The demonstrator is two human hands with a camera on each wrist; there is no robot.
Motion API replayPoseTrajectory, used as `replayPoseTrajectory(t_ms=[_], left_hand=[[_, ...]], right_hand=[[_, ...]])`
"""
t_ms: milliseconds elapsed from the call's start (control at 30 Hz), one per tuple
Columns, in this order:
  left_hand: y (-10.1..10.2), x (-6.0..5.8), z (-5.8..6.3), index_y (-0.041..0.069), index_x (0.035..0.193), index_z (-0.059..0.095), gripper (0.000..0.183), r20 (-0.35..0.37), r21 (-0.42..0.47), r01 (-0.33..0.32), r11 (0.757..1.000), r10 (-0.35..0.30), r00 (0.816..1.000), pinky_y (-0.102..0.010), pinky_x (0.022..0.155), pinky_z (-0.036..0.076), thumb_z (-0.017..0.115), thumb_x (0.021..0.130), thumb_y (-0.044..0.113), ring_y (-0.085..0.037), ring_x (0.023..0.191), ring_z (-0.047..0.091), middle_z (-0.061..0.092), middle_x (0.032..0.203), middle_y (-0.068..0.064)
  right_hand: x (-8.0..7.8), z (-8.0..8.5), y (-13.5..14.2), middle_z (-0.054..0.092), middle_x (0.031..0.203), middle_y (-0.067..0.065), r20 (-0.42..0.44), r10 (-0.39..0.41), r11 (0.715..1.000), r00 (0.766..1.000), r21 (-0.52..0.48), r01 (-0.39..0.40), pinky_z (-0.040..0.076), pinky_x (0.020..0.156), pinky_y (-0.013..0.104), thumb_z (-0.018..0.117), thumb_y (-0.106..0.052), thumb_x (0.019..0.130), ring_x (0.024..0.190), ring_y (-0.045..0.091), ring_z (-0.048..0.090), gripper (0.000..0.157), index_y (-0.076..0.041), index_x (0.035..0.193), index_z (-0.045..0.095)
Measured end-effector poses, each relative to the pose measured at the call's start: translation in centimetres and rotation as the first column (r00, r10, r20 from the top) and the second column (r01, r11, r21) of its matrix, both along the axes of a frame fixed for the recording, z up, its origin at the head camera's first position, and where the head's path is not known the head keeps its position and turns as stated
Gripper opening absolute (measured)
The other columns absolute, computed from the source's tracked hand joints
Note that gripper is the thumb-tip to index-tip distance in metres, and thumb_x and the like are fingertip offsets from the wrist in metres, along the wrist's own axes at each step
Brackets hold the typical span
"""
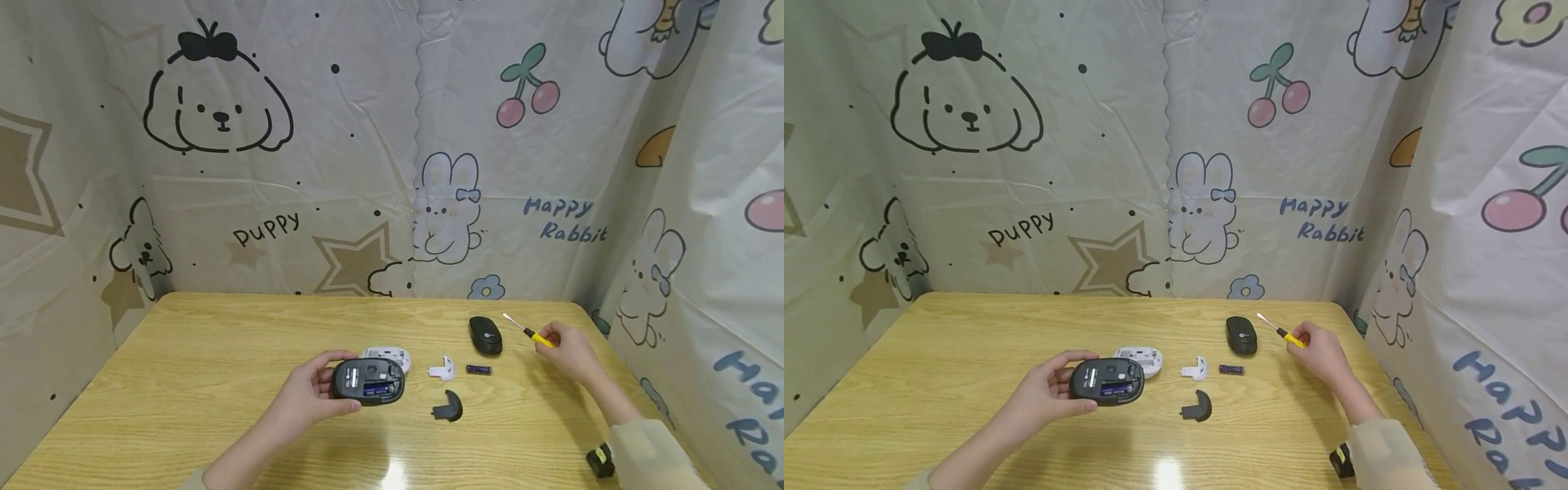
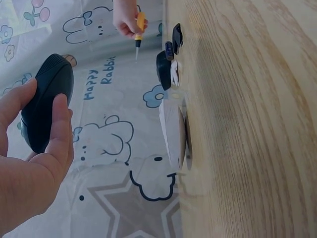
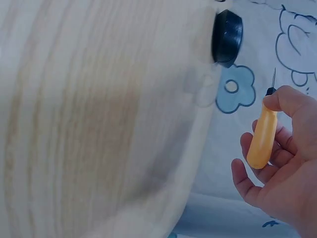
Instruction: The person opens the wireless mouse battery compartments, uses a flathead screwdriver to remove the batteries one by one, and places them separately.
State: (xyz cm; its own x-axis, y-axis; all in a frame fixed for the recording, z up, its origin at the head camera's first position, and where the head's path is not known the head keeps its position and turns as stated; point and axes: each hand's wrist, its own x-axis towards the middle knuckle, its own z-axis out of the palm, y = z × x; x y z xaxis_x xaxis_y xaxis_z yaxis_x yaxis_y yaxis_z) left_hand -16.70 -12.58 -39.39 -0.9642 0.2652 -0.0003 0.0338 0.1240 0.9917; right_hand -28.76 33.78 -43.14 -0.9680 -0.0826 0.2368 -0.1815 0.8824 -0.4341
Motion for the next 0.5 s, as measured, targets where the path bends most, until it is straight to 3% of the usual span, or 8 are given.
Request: replayPoseTrajectory(t_ms=[267, 500], left_hand=[[0.0, -0.1, -0.2, 0.004, 0.131, 0.049, 0.072, -0.003, 0.012, 0.017, 1.000, -0.017, 1.000, -0.031, 0.081, 0.056, 0.082, 0.067, 0.004, -0.026, 0.099, 0.065, 0.063, 0.114, -0.021], [0.2, -0.1, -0.1, 0.005, 0.131, 0.048, 0.073, 0.013, -0.002, 0.011, 1.000, -0.011, 1.000, -0.032, 0.081, 0.056, 0.084, 0.067, 0.009, -0.026, 0.099, 0.065, 0.064, 0.114, -0.020]], right_hand=[[0.8, 2.3, -1.4, 0.062, 0.084, 0.008, -0.047, 0.004, 1.000, 0.999, -0.018, -0.005, 0.044, 0.066, 0.033, 0.068, -0.015, 0.082, 0.077, 0.022, 0.054, 0.018, -0.003, 0.091, 0.060], [1.3, 3.9, -2.4, 0.063, 0.082, 0.008, -0.144, 0.013, 0.999, 0.989, -0.032, -0.017, 0.046, 0.062, 0.029, 0.070, -0.014, 0.080, 0.077, 0.022, 0.057, 0.016, -0.004, 0.090, 0.062]])
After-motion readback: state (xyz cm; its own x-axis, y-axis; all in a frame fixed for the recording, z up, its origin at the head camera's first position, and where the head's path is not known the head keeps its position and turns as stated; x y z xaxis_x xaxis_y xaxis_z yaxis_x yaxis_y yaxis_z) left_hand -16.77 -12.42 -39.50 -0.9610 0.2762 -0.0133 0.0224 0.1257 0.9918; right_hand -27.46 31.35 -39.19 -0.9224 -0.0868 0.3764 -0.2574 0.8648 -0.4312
